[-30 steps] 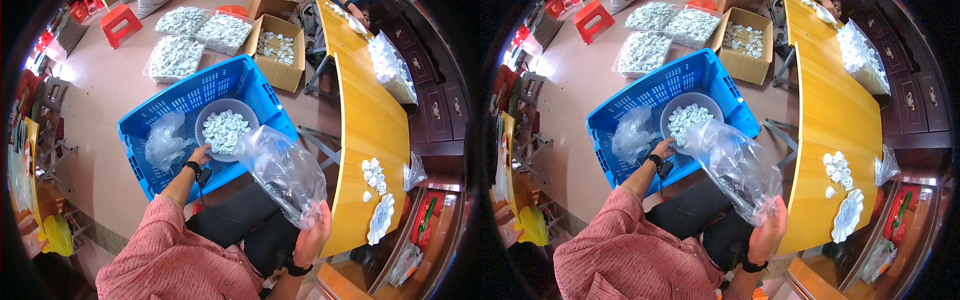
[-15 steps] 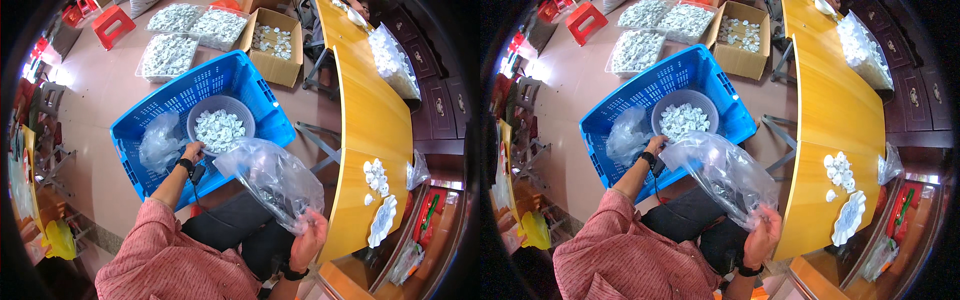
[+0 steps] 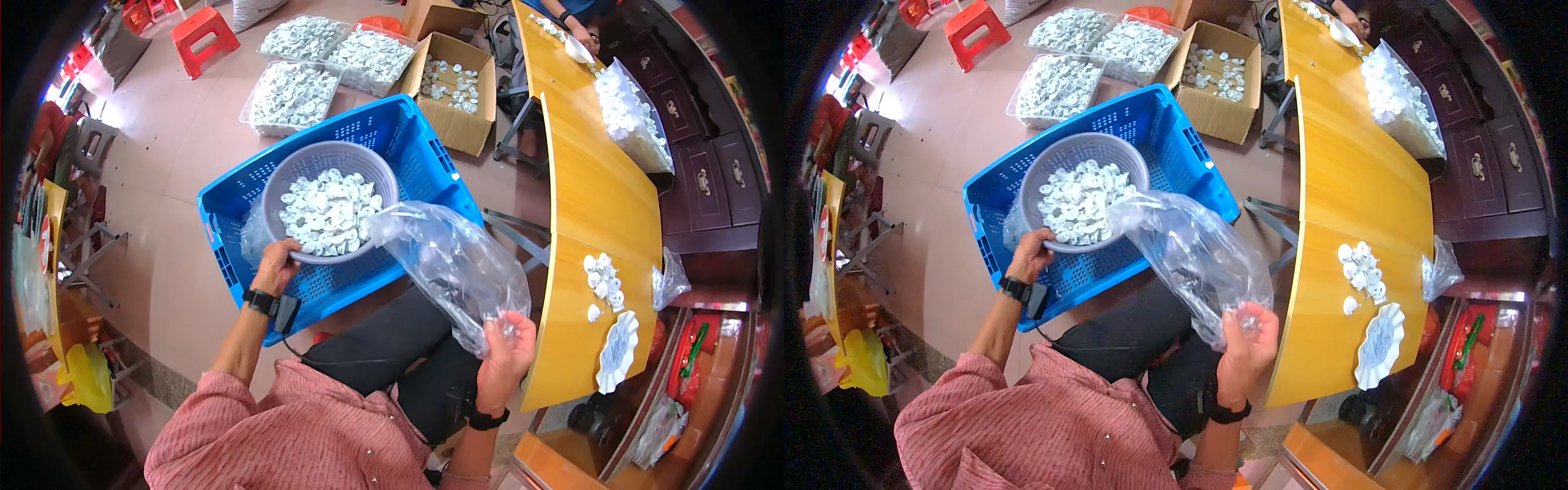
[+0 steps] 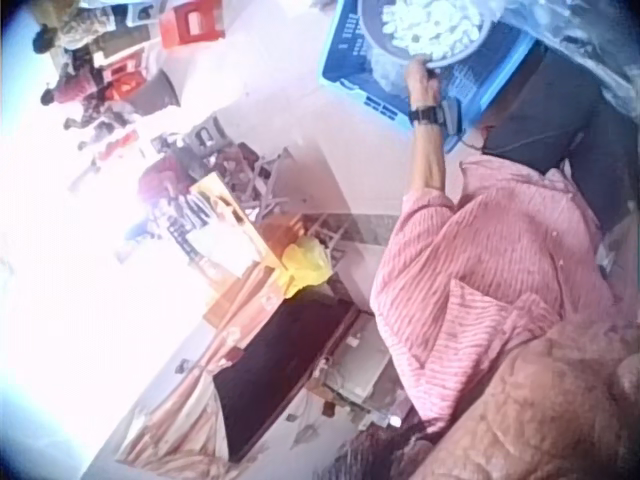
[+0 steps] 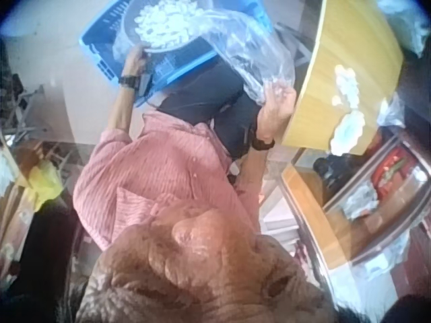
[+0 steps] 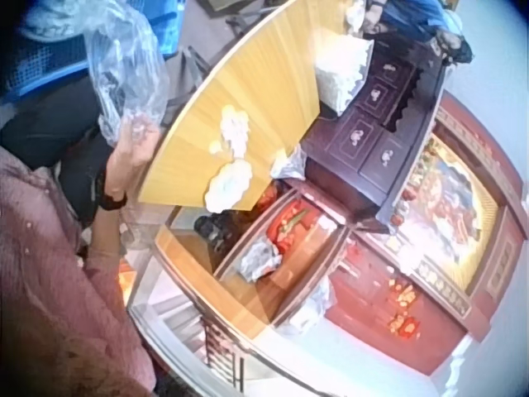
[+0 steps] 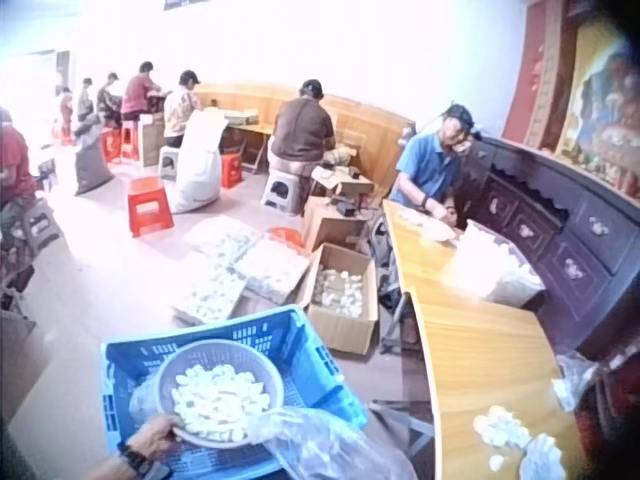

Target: Packaging small white plastic components into plastic bags and cardboard boxes in a manufacturing setting.

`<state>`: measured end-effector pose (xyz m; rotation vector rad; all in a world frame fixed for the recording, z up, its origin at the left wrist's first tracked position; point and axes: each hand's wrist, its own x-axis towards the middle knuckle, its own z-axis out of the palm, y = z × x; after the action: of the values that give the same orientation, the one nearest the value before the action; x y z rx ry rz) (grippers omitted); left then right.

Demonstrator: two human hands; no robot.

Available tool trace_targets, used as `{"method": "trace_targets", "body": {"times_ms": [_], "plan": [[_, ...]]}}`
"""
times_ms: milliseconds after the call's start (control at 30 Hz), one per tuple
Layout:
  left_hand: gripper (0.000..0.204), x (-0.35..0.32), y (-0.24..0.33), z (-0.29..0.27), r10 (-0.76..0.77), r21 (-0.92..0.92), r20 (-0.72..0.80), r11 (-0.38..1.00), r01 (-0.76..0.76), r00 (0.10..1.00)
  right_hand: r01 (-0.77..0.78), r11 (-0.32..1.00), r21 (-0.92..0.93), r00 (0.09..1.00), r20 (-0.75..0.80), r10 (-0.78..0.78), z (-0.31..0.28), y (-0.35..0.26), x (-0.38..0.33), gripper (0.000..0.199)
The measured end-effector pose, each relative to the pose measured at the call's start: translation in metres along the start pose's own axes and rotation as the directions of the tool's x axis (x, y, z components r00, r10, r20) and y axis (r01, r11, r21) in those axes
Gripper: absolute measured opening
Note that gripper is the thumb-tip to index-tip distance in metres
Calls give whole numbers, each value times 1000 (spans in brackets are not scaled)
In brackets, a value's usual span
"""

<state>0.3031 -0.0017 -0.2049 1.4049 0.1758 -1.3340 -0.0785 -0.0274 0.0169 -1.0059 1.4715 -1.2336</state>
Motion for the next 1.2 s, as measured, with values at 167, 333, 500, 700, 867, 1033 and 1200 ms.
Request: {"method": "trace_targets", "body": {"times_ms": [167, 333, 500, 700, 867, 1033, 1200], "plan": [[14, -74, 36, -7, 88, -98, 13, 991, -86, 996, 90, 996, 9, 996, 6, -90, 11, -4, 8, 32], [7, -152, 64, -26, 187, -64, 110, 982, -180, 976, 138, 987, 76, 986, 83, -144, 17, -4, 18, 34], [32, -231, 79, -11, 159, 56, 116, 984, -167, 980, 147, 978, 146, 967, 186, -173, 30, 1, 32, 34], [34, -274, 55, -13, -49, 169, 288, 986, -1, 956, 101, 979, 178, 959, 243, -143, 28, 9, 54, 33], [35, -281, 34, 3, -247, 366, 475, 928, 66, 845, -38, 974, 222, 919, 391, -53, 23, 2, 57, 33], [33, -274, 19, 14, -298, 410, 552, 910, 58, 779, -137, 964, 228, 876, 482, 11, -2, -14, 44, 28], [35, -257, 19, 12, -369, 602, 547, 797, -47, 751, -129, 960, 248, 890, 456, 2, -22, -19, 21, 27]]}}
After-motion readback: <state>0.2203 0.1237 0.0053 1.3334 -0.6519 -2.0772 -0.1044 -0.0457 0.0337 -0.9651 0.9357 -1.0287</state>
